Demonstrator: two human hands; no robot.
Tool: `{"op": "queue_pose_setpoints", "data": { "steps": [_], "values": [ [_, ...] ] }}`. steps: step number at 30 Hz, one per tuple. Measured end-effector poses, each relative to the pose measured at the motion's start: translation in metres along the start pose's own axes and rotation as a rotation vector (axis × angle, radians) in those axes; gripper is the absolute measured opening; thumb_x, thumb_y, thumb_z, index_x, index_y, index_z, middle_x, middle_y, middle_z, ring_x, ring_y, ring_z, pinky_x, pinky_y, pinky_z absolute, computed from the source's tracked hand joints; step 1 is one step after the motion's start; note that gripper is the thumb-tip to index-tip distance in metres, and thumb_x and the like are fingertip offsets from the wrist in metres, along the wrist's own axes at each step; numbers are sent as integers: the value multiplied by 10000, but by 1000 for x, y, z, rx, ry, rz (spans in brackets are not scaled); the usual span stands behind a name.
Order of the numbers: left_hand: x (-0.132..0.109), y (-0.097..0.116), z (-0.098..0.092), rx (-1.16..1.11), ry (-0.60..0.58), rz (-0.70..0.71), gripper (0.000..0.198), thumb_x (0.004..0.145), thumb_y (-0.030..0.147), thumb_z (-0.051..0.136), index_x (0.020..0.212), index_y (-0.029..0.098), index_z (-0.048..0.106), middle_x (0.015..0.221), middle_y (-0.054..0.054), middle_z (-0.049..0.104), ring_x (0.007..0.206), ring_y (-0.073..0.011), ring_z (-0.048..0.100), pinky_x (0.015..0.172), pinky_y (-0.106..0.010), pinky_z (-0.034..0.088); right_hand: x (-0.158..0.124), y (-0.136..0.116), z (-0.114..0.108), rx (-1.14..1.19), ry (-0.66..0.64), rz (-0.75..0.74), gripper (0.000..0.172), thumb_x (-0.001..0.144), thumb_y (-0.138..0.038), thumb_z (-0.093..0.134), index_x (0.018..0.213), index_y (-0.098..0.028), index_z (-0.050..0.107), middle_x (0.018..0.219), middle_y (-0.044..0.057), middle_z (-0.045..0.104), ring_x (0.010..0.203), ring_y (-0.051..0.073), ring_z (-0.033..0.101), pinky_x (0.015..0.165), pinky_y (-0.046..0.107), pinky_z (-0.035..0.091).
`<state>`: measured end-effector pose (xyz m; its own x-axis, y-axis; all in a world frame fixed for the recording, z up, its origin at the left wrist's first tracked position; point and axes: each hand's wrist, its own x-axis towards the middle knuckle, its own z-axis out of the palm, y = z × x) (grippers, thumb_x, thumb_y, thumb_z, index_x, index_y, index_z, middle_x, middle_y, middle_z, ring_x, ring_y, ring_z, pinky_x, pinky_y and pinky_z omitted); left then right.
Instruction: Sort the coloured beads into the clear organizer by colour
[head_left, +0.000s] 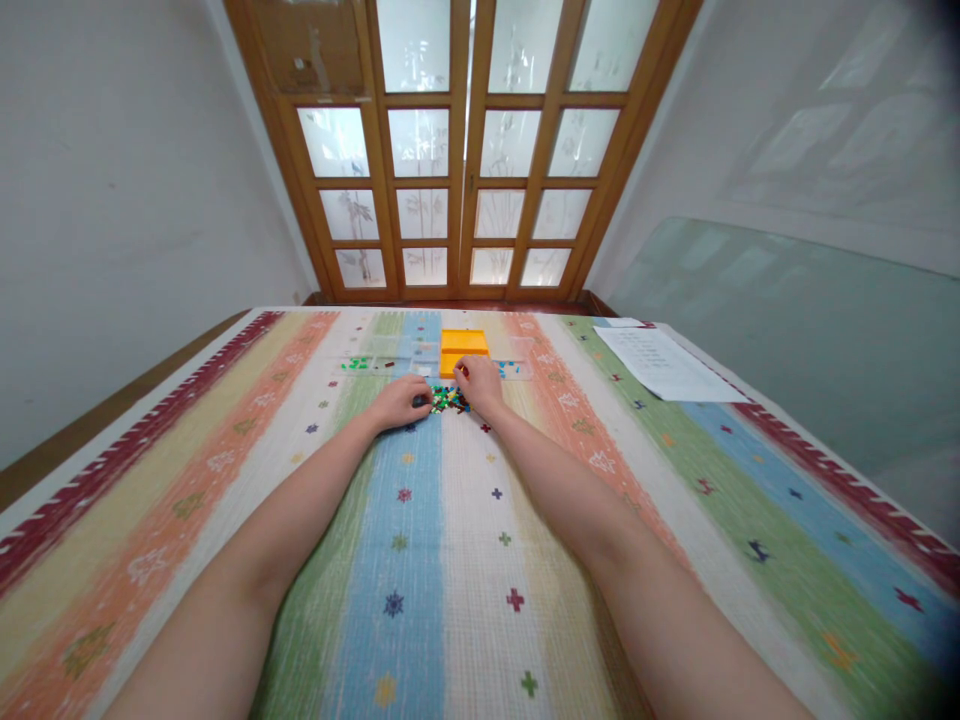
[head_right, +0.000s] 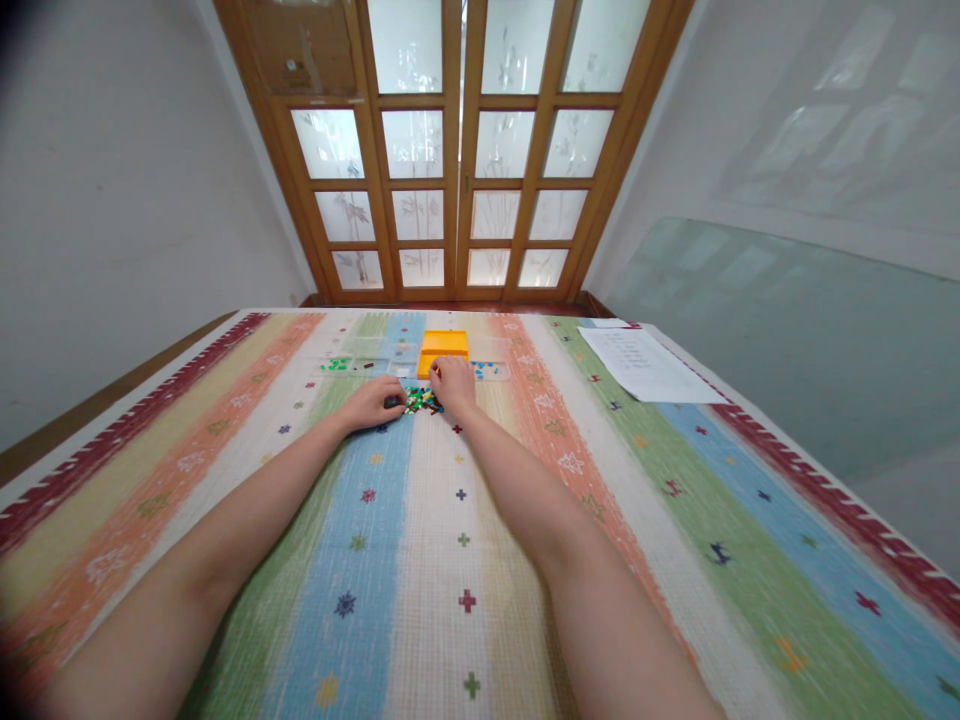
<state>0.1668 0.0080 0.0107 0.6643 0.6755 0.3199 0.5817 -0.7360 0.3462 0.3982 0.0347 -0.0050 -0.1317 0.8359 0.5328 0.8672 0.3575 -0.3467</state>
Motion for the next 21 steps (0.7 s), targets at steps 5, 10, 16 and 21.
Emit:
{"op": "queue_pose_setpoints", "data": {
  "steps": [5,10,16,21],
  "values": [
    [1,0,0,-32,-47,20,108,875,259,616,862,223,718,925,-51,687,970,-228,635,931,-356,492,0,-1,1,6,-14,-10,162,975,-268,575,946,-208,723,959,100,723,961,278,585,871,390,394],
    [2,1,0,-48,-72,55,102,844,241,636,878,228,731,915,-47,701,957,-230,641,913,-351,492,0,-2,1,12,-24,-14,162,972,-271,576,946,-212,725,955,88,727,957,265,593,873,381,393],
    [2,2,1,-51,-64,46,112,852,239,623,881,225,730,916,-51,703,955,-231,639,901,-351,493,-1,-3,1,26,-34,-18,156,966,-262,580,936,-210,725,938,78,720,945,252,594,864,367,396],
    [1,-1,1,-17,58,-57,118,861,241,598,914,215,700,937,-48,696,910,-216,631,852,-336,495,-2,-4,0,38,-25,-23,153,961,-260,585,917,-214,724,921,74,719,937,251,596,859,364,400]
  ]
}}
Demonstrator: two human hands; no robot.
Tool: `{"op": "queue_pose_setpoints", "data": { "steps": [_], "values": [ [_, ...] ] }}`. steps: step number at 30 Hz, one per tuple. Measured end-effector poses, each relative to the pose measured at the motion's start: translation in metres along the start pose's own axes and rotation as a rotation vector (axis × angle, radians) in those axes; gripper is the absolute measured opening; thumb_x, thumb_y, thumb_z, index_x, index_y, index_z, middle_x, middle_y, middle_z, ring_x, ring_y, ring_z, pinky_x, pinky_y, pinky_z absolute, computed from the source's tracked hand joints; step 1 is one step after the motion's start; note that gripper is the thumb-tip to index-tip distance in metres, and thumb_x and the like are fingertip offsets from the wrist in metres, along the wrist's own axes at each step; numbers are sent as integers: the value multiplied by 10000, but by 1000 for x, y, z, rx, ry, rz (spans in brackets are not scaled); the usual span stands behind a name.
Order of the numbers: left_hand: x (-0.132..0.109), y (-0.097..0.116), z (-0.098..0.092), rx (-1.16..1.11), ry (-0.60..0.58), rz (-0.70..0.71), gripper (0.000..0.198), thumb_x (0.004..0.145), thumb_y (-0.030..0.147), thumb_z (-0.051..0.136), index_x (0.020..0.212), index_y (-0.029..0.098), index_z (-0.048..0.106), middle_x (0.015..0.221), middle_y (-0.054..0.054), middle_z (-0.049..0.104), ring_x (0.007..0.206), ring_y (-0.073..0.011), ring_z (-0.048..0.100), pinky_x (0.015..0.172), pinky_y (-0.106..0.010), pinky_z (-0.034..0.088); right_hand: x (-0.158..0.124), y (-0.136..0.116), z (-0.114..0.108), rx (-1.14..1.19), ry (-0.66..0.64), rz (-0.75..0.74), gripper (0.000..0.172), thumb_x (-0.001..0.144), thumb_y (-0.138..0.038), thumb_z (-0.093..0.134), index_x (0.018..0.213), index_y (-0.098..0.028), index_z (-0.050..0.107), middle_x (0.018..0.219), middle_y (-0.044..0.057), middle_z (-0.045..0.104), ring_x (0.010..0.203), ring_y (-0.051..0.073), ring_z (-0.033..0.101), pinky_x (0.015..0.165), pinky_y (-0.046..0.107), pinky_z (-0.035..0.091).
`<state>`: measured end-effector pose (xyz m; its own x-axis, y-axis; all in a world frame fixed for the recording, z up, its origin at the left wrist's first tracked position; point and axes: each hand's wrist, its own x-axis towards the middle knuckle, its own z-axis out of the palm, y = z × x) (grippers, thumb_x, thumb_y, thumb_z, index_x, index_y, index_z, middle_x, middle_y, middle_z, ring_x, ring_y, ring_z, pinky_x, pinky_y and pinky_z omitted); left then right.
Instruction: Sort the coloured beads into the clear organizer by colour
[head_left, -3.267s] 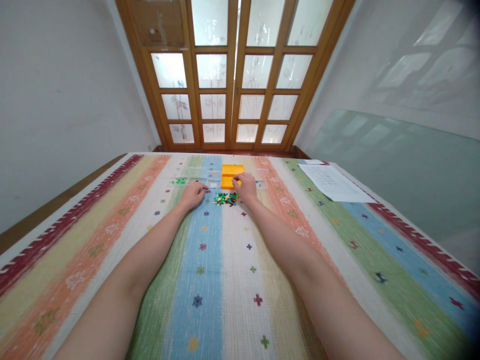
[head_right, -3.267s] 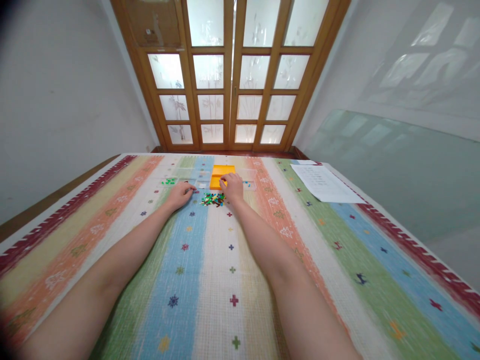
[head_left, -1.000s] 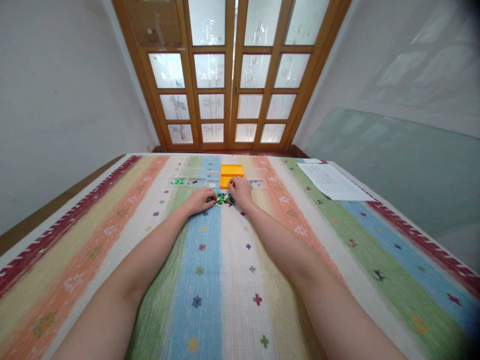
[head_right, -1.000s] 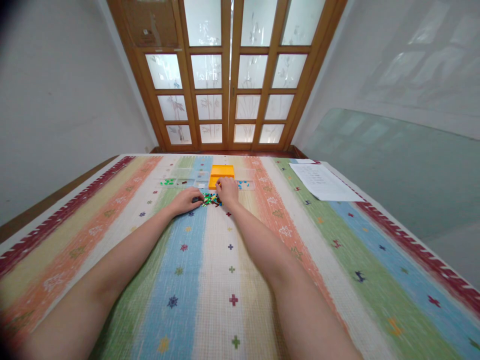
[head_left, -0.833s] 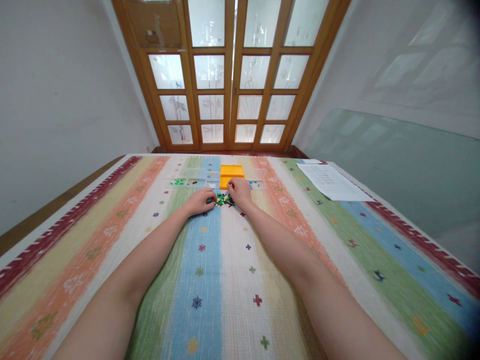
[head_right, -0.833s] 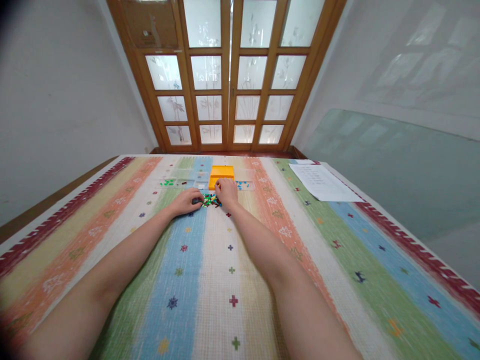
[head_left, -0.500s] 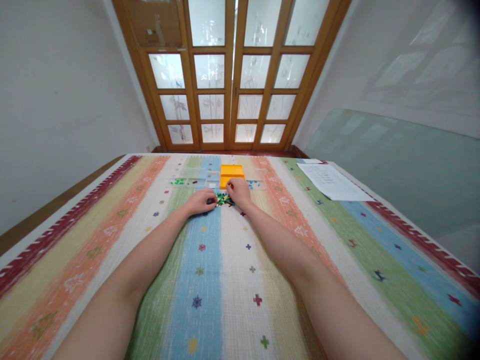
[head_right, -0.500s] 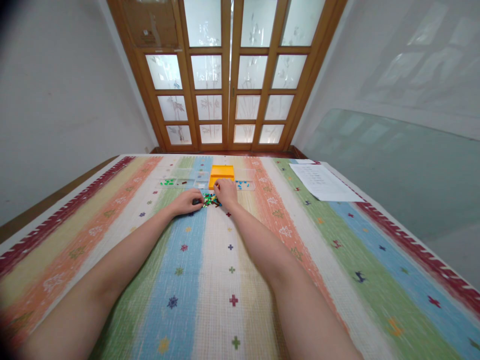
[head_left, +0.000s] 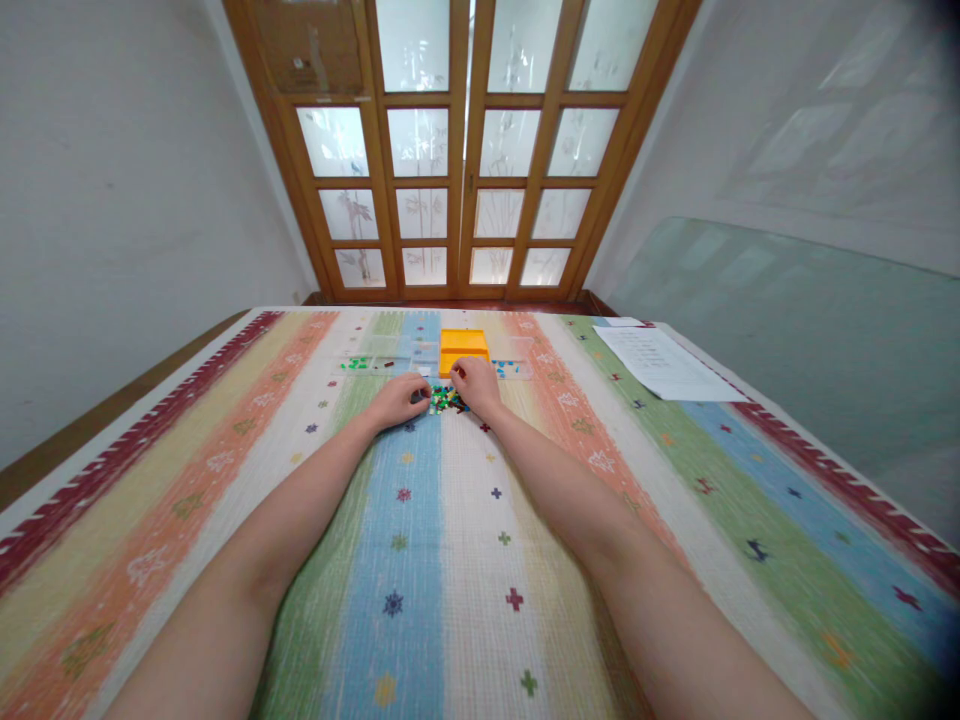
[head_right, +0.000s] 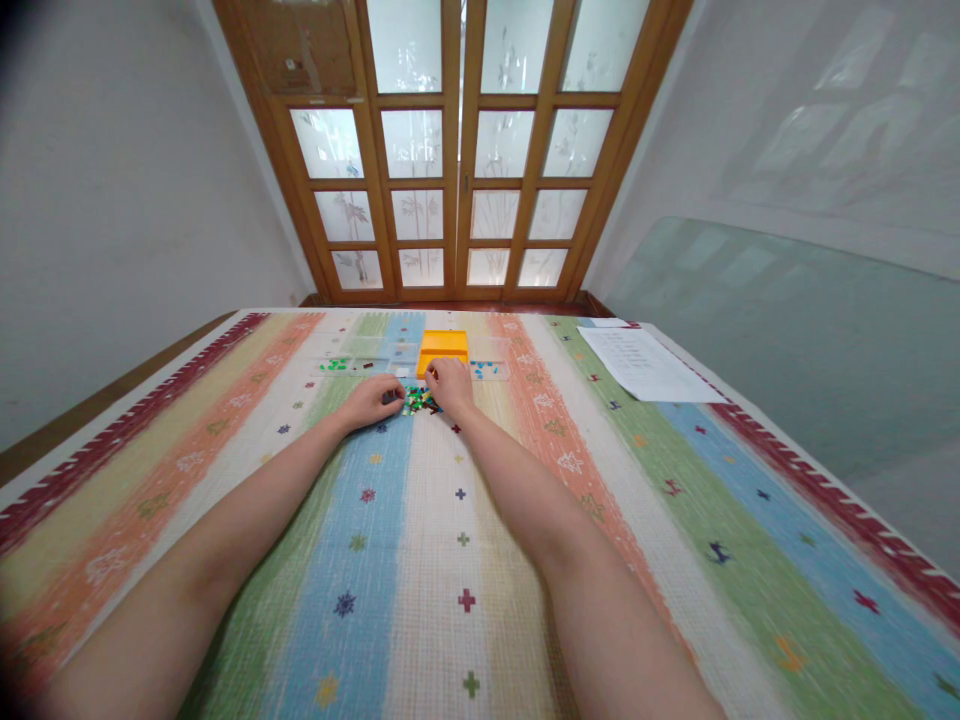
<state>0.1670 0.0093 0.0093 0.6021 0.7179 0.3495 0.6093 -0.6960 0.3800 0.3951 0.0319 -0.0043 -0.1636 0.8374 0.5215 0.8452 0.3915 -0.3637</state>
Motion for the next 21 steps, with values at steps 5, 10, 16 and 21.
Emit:
{"op": "queue_pose_setpoints", "data": {
  "steps": [5,10,16,21],
  "values": [
    [-2,-7,0,6,81,-107,123,887,251,569,939,215,674,886,-31,690,791,-194,608,758,-319,476,-1,-1,0,7,11,-5,153,959,-258,586,915,-215,726,927,74,724,938,250,602,863,364,404],
    [-1,-11,1,12,85,-130,131,894,237,564,966,221,673,901,-32,690,802,-198,607,772,-322,474,-1,-1,-2,8,0,-20,165,961,-256,580,901,-213,727,918,72,730,937,251,605,857,362,405],
    [-1,-18,-1,30,196,-161,225,961,223,471,1011,225,691,1032,-64,674,972,-221,627,896,-352,488,0,-1,0,-1,-19,-27,165,968,-254,577,914,-212,728,931,71,735,940,245,609,844,351,396],
    [-2,-33,-2,30,337,-286,255,976,225,462,1037,226,710,1077,-73,694,1049,-236,632,969,-369,484,-1,-1,1,-8,-42,-26,173,979,-256,570,924,-209,726,941,69,735,939,238,604,840,344,385]
  ]
}}
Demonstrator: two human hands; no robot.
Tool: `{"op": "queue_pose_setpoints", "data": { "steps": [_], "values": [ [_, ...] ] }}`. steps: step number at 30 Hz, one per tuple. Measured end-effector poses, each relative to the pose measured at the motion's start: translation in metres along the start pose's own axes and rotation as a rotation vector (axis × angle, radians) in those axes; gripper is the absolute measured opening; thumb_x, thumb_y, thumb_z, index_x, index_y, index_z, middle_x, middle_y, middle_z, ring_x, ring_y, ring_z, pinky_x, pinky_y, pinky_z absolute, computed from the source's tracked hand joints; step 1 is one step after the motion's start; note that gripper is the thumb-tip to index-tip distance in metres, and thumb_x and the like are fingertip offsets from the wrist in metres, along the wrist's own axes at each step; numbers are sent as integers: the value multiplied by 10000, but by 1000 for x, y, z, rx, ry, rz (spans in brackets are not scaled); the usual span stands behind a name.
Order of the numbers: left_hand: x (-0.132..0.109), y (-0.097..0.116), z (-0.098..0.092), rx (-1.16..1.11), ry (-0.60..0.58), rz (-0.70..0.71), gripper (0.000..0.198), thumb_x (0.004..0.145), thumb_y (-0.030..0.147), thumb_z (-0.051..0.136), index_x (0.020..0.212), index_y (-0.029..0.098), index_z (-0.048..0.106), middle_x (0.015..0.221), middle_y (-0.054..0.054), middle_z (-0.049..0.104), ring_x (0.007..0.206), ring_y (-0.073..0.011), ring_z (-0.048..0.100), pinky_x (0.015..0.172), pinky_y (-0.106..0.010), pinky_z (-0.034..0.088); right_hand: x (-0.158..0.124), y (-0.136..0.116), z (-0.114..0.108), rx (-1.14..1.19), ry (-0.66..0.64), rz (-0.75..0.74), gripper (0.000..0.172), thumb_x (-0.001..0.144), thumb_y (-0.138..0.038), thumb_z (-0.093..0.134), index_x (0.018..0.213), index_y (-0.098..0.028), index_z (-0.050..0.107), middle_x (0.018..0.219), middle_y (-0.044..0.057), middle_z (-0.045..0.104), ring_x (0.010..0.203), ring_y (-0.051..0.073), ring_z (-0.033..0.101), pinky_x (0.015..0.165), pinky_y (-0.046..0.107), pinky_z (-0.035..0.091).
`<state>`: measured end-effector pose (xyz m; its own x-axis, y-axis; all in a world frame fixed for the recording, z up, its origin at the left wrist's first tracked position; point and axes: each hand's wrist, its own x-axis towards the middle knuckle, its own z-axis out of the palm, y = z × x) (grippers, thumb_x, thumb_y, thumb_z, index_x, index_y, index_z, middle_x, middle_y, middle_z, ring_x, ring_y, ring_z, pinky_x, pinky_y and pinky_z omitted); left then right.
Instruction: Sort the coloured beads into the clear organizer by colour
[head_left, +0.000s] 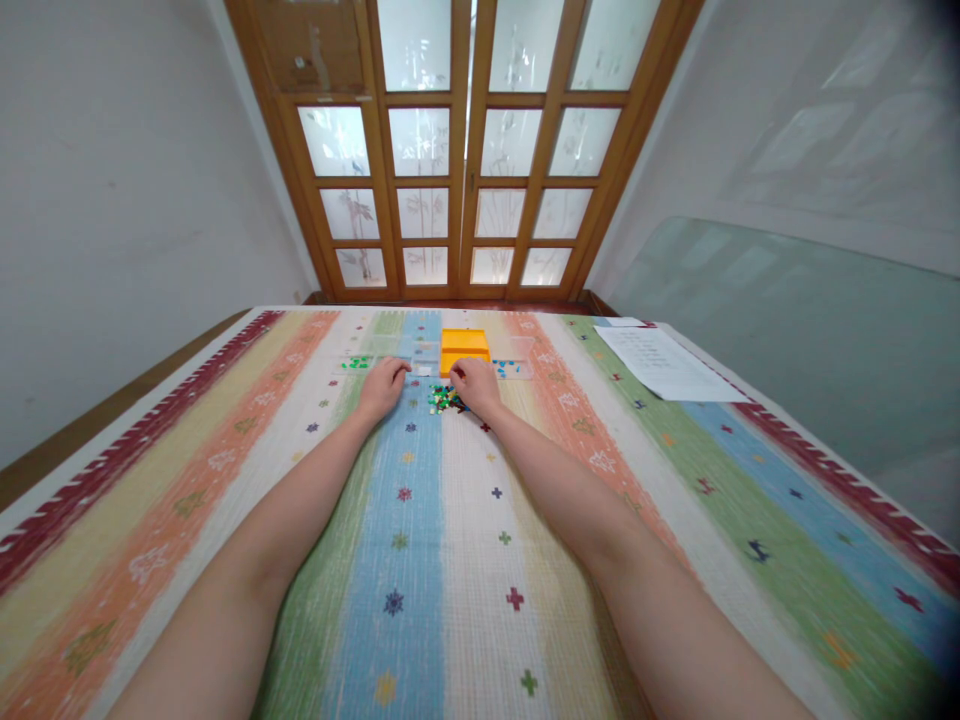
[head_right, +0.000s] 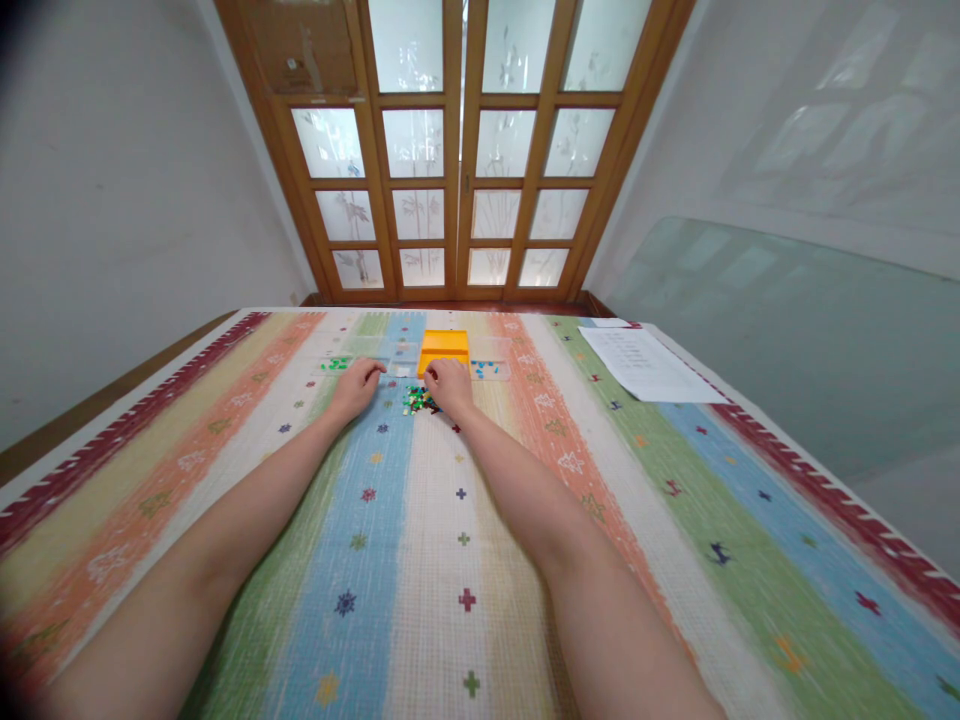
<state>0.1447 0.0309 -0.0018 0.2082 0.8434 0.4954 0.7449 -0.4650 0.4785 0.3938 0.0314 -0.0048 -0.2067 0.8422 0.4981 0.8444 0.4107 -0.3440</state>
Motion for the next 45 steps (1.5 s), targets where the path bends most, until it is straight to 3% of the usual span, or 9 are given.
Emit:
{"op": "queue_pose_setpoints", "data": {
  "steps": [6,11,14,18,23,34,40,45],
  "values": [
    [5,-31,-2,5,250,-308,286,949,215,483,1051,195,749,1130,-99,741,1108,-269,648,1038,-409,480,-1,-2,-1,-3,-10,-6,156,976,-254,584,909,-209,717,931,57,730,942,228,604,854,332,383],
    [6,-49,2,-148,251,-394,435,905,150,479,1275,165,707,1192,-98,747,1009,-234,692,1021,-396,516,-1,-2,-2,-2,-26,-7,162,982,-268,582,910,-210,716,936,60,730,944,229,599,855,330,380],
    [6,-51,5,-187,219,-379,520,891,129,471,1378,174,649,1220,-85,741,917,-209,704,998,-392,534,-1,-2,-1,5,-30,-4,159,977,-260,584,904,-210,716,931,58,729,929,226,596,840,327,375],
    [7,-47,5,-125,223,-303,453,866,118,495,1259,171,715,1218,-93,739,1104,-248,679,1085,-412,490,-1,-3,-1,40,-43,-26,171,975,-256,572,898,-202,715,934,62,726,912,223,590,829,325,370],
    [6,-41,4,-64,183,-232,375,870,143,518,1169,184,741,1196,-98,737,1137,-268,659,1072,-433,490,-1,-3,-7,171,-174,-254,148,891,-160,594,935,-199,730,970,50,719,950,218,587,876,322,389],
    [4,-35,5,-37,133,-123,335,898,168,518,1145,193,742,1165,-84,731,966,-231,659,970,-388,513,-8,-23,-20,207,-336,-575,65,836,-267,734,873,-216,720,1201,79,653,1103,255,561,1015,390,412],
    [3,-30,4,-30,99,-86,322,912,188,520,1146,192,742,1153,-89,725,882,-212,643,944,-392,520,-9,-24,-17,215,-319,-560,61,906,-269,689,924,-219,719,1174,83,671,1096,247,572,1000,380,418],
    [1,-23,3,-39,41,-52,325,910,194,522,1151,198,740,1163,-83,725,921,-215,650,943,-383,522,-4,-10,-8,156,-96,-351,90,941,-287,658,968,-217,708,1041,81,695,1033,255,572,930,367,412]
  ]
}}
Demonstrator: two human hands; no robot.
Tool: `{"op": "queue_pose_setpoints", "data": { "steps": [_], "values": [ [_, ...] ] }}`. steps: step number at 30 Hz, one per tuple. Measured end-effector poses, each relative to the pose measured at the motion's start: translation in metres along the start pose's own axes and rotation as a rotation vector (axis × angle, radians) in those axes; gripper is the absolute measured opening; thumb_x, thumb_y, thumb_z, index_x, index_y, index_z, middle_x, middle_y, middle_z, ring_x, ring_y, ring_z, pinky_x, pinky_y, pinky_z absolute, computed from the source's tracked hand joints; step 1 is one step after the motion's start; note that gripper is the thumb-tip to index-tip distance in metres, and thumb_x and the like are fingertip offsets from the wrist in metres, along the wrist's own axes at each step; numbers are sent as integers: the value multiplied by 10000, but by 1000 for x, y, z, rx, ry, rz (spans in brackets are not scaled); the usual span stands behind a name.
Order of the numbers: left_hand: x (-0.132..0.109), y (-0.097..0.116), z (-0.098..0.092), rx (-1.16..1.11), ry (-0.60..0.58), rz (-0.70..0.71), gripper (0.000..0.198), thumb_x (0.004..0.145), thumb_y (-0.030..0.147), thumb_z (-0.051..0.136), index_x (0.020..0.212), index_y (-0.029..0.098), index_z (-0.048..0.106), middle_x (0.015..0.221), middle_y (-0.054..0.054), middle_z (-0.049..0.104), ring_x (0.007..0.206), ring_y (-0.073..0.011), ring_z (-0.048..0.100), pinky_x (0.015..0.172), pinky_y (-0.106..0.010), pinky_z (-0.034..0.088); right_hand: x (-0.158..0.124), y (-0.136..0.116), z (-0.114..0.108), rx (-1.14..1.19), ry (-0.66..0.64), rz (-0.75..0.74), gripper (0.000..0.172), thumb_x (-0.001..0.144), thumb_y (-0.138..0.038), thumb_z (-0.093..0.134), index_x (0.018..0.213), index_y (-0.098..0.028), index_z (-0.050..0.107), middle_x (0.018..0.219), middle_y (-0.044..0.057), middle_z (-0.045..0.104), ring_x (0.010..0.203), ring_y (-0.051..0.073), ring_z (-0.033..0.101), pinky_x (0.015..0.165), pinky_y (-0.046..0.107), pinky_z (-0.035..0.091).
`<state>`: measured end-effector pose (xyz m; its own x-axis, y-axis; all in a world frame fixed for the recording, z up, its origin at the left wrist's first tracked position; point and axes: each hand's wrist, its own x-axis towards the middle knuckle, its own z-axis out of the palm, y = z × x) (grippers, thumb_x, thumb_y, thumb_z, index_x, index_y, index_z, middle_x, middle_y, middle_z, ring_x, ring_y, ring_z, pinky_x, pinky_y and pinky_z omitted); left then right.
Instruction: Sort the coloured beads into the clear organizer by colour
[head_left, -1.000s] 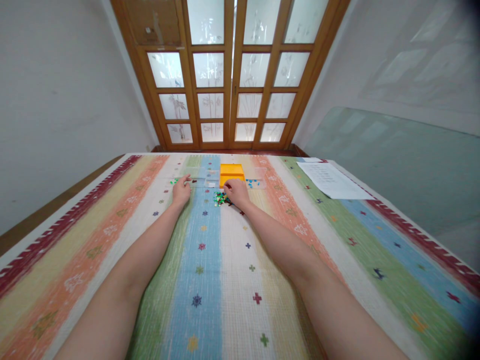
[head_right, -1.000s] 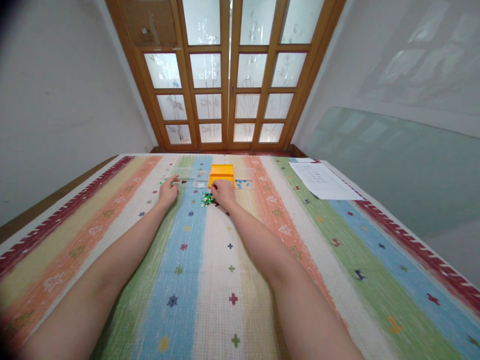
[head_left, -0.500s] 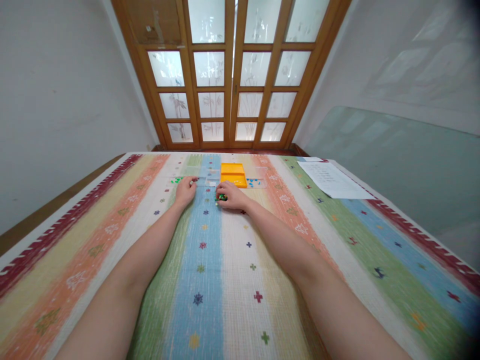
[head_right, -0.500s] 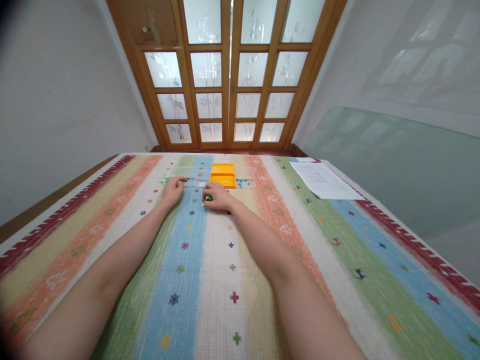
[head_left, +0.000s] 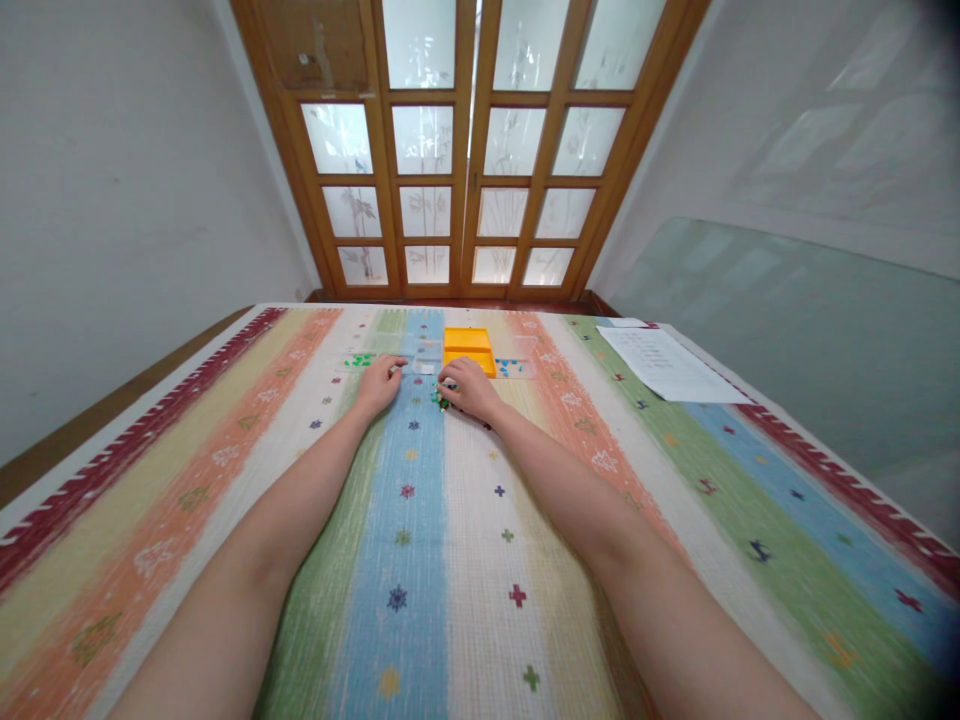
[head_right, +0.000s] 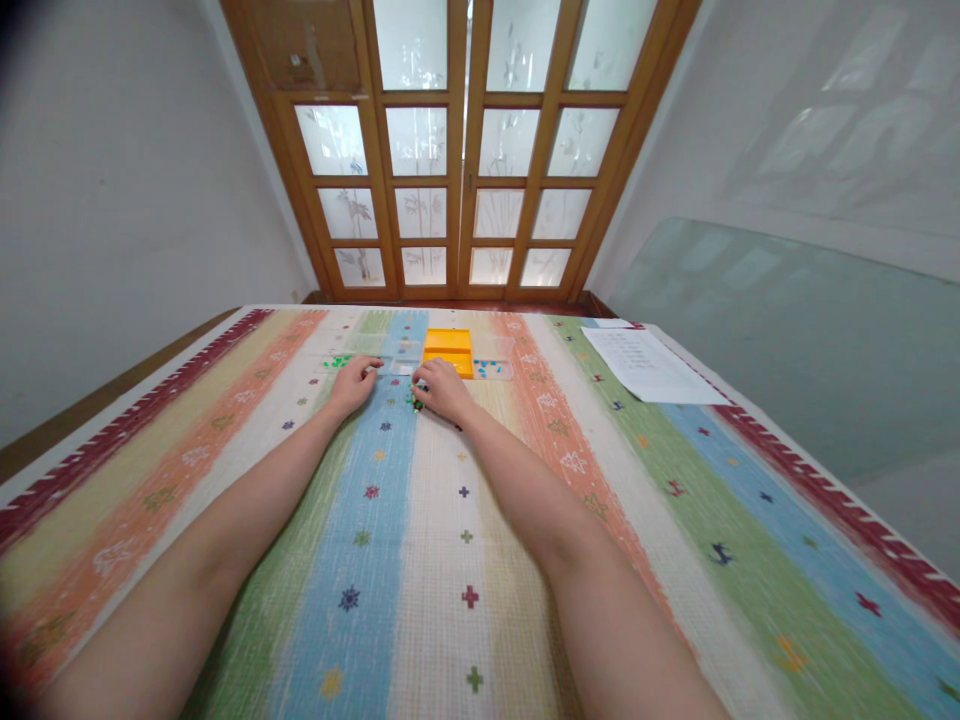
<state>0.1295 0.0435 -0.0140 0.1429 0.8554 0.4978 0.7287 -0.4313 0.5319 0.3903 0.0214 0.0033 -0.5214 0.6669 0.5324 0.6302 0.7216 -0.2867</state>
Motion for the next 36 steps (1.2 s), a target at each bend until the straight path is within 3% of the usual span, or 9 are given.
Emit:
{"op": "queue_pose_setpoints", "data": {
  "steps": [5,12,16,25,36],
  "values": [
    [-2,9,-1,9,-112,44,311,918,213,511,1103,220,761,1093,-70,747,1003,-239,664,958,-388,521,-1,30,-6,-103,211,337,148,961,-281,596,1013,-197,706,918,83,680,926,259,570,869,365,406],
    [-6,23,1,41,-273,134,289,935,265,520,1060,257,780,1068,-55,760,1020,-248,673,966,-389,514,-7,47,-9,-230,180,592,216,963,-289,575,1079,-193,730,1038,123,706,987,285,578,887,388,402],
    [-7,31,1,48,-324,187,277,933,278,545,1076,256,781,1070,-59,756,1005,-249,672,954,-390,514,-7,47,-6,-243,183,597,238,959,-260,582,1130,-203,738,1088,130,717,1013,291,578,896,391,400],
    [-10,44,-3,47,-406,289,245,914,286,589,1062,239,779,1035,-78,725,957,-241,662,904,-369,514,-3,32,-4,-223,108,518,228,983,-244,542,1044,-193,756,1034,121,714,1013,282,588,894,378,393],
    [-10,47,2,56,-432,289,165,897,283,592,938,237,745,970,-76,700,966,-253,648,909,-383,508,-2,21,2,-218,117,438,219,991,-289,558,998,-210,762,970,110,719,994,283,583,868,387,394]
  ]
}}
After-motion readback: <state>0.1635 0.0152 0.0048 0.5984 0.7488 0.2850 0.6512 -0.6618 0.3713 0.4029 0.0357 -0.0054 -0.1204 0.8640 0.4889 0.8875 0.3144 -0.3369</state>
